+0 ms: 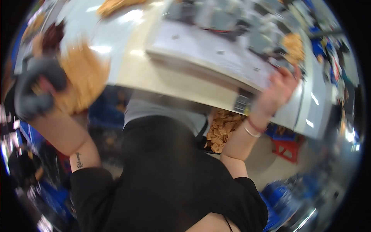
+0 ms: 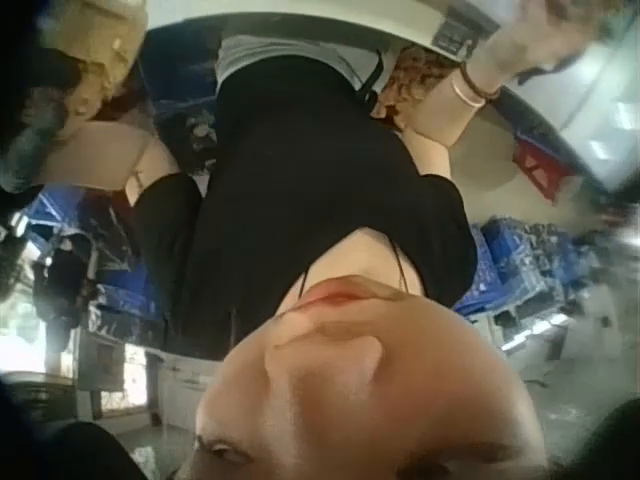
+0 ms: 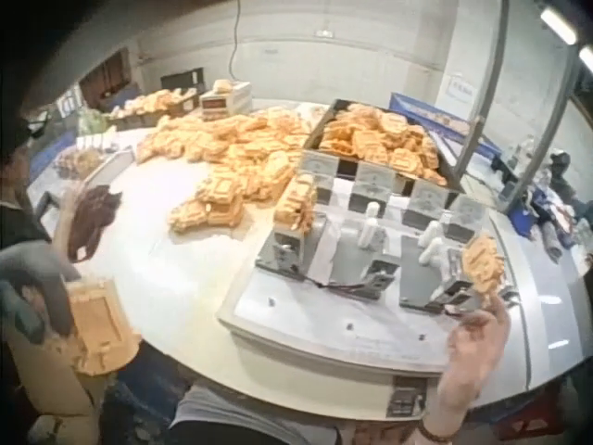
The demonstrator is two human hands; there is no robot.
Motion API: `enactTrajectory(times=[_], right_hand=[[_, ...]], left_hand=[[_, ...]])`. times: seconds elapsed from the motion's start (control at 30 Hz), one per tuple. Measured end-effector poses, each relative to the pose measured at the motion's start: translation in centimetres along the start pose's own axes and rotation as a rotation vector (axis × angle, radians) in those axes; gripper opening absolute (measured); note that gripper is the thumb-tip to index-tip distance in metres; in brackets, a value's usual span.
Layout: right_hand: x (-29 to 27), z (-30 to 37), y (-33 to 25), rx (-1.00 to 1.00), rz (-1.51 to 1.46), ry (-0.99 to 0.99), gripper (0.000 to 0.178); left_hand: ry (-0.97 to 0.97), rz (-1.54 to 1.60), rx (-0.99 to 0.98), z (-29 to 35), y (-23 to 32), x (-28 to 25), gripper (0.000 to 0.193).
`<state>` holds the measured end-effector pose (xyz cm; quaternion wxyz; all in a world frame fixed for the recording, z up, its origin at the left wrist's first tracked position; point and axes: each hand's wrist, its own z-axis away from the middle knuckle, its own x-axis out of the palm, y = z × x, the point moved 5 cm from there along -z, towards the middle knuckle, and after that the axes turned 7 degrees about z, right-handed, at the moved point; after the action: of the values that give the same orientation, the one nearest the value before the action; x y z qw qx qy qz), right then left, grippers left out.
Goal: The person assembles and tests small yellow plastic toy components using a specialized electrical test jig.
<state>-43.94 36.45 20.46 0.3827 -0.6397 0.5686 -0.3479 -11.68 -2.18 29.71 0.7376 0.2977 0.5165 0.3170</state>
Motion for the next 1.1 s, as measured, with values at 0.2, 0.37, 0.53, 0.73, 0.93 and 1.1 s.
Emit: enactTrajectory(times=[0.2,0.37,0.53,0.73,0.93,1.1], right_hand=[[-9.5,1.2,-0.8,-0.159,0.163,0.170,0.045],[-8.4,-1.8,1.1,-0.191,0.384,0.182,0.027],[-10.6,-3.9,3.0,-0.180,0.704,0.174,0.019],[-10.4,-1.6,3.1,-0.197,1.123,-0.093,0.016],[-8.4,-0.9,2.3,-0.121,0.978,-0.035,0.009],[-7.5,-0.2,1.9,-0.172,0.926,0.139,0.010]], left_hand=[[0.493,0.896,-1.125,24.2,-18.6,24.0,0.034],[0.824,1.091,-1.583,33.4,-25.2,39.8,0.043],[1.191,0.754,-1.125,36.9,-35.0,37.0,0.035],[1.554,0.183,-0.309,10.7,-18.0,11.0,0.009],[1.040,-0.164,0.499,-10.7,0.8,6.8,0.013],[0.902,-0.310,0.530,-20.4,5.2,7.7,0.017]])
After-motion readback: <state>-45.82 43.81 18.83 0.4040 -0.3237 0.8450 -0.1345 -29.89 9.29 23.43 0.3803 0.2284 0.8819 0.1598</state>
